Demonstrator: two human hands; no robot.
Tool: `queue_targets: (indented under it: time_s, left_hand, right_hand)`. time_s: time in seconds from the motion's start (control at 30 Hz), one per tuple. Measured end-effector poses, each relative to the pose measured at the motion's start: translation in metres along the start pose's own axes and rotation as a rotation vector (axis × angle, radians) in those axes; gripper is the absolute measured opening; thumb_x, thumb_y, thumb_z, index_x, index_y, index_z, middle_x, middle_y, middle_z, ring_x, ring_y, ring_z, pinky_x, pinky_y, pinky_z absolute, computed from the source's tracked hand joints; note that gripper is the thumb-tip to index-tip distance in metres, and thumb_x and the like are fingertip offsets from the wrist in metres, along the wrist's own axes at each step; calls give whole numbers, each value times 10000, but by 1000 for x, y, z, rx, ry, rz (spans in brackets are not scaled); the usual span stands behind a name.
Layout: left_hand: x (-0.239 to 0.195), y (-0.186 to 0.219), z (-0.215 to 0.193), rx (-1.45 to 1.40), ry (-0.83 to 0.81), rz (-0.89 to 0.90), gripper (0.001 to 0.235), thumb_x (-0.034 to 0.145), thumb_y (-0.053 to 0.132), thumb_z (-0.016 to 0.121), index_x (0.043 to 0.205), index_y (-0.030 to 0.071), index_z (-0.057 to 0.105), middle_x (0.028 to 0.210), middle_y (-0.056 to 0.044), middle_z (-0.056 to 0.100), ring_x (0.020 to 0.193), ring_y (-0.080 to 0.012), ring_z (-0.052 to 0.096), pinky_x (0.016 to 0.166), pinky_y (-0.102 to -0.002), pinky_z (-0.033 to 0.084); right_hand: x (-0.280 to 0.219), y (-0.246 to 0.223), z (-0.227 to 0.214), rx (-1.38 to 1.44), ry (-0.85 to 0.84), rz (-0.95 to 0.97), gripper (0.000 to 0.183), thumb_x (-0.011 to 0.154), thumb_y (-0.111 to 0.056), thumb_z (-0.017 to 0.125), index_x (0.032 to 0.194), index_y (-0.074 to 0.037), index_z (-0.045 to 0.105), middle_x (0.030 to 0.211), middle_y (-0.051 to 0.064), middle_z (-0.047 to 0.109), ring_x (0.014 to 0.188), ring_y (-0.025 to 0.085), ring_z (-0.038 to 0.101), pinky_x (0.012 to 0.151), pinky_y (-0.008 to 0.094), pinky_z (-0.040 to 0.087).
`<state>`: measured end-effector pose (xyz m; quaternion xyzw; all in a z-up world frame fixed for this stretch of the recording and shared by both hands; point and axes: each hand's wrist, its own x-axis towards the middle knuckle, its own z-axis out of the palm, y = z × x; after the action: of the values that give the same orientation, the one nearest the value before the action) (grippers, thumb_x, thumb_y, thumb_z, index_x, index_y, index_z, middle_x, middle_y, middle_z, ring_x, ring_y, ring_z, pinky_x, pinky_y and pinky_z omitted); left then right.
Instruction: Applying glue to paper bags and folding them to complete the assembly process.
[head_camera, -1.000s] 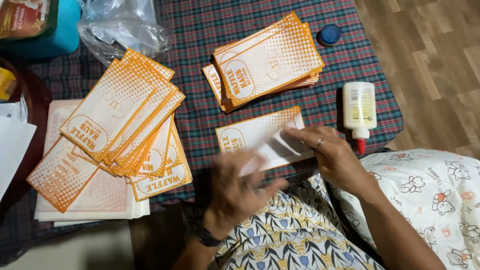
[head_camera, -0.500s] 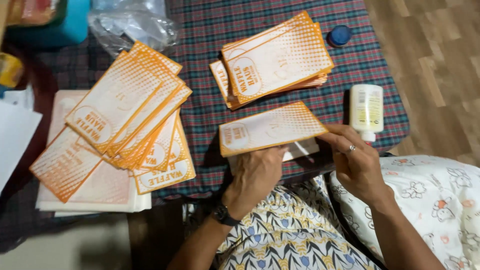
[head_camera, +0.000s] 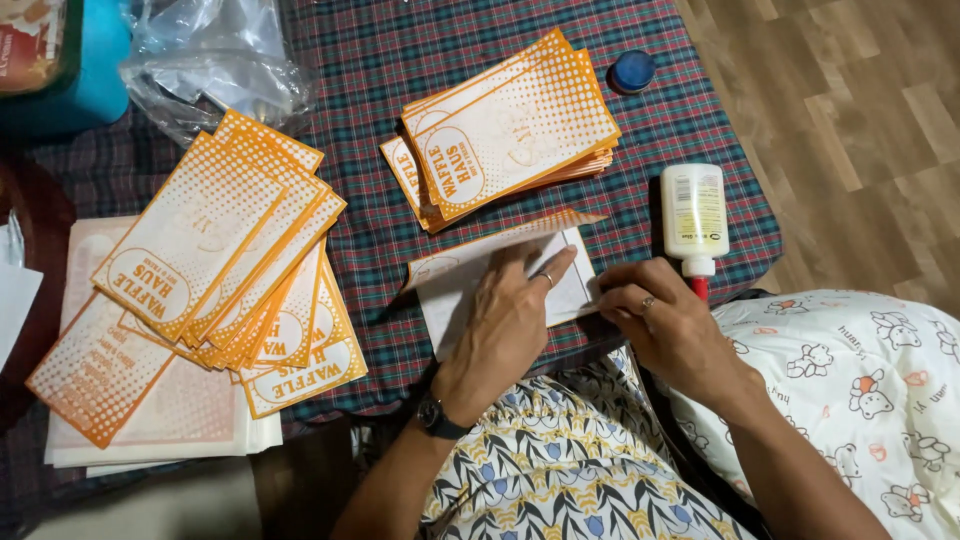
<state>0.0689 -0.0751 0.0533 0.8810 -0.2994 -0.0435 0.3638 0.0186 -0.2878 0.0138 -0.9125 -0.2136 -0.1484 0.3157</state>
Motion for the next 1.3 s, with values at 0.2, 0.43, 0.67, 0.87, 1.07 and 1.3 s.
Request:
queue_targets:
  time_s: [0.2, 0.43, 0.67, 0.87, 1.07, 1.3]
  left_hand:
    - [8, -12, 25, 63, -96, -197, 388, 985, 247, 664, 1342, 96, 694, 1182, -199, 576, 1005, -351, 647, 772, -459, 555]
    - [6, -11, 17, 133, -104, -86, 664, 809, 343, 847, 1365, 30, 665, 1187, -204, 545, 1039, -416, 607, 791, -482, 541]
    - [5, -6, 3, 114, -157, -62, 884, 661, 383, 940, 1396, 0, 633, 1199, -229, 529, 1070, -439, 582, 860, -492, 524]
    - [6, -6, -1, 76, -137, -74, 934, 632, 413, 946, 1410, 9, 626, 1202, -221, 523, 1089, -432, 573, 893, -491, 505]
    - [2, -24, 18, 166, -47, -32, 787, 783, 555, 831, 1411, 123, 635, 1177, -101, 525, 1079, -300, 575, 881, -443, 519]
    - [2, -27, 27, 220, -18, -68, 952, 800, 540, 848, 1514, 27, 482, 1182, -130, 507, 1117, -339, 548, 954, -461, 508]
  right_hand:
    - [-6, -7, 1, 61, -3, -78, 137, 845, 40, 731, 915, -70, 771, 1044, 111, 731, 918, 314, 684, 777, 418, 571]
    - [9, -12, -13, 155, 18, -7, 161, 833, 115, 716, 935, 2, 770, 981, 167, 745, 932, 342, 732, 769, 405, 589]
    - [6, -5, -5, 57, 36, -75, 177, 830, 70, 775, 989, -5, 763, 994, 180, 728, 920, 363, 723, 750, 413, 599]
    - [25, -25, -38, 136, -43, 51, 429, 676, -176, 919, 1035, 3, 766, 943, 219, 732, 849, 349, 729, 764, 449, 604]
    - [8, 51, -54, -458, 170, 395, 420, 997, -313, 809, 1297, -32, 723, 1188, 206, 599, 1029, 343, 594, 764, 477, 518]
    - [46, 41, -64, 353, 39, 1028, 577, 819, -179, 812, 1357, -41, 655, 1034, 123, 742, 842, 201, 680, 645, 363, 587]
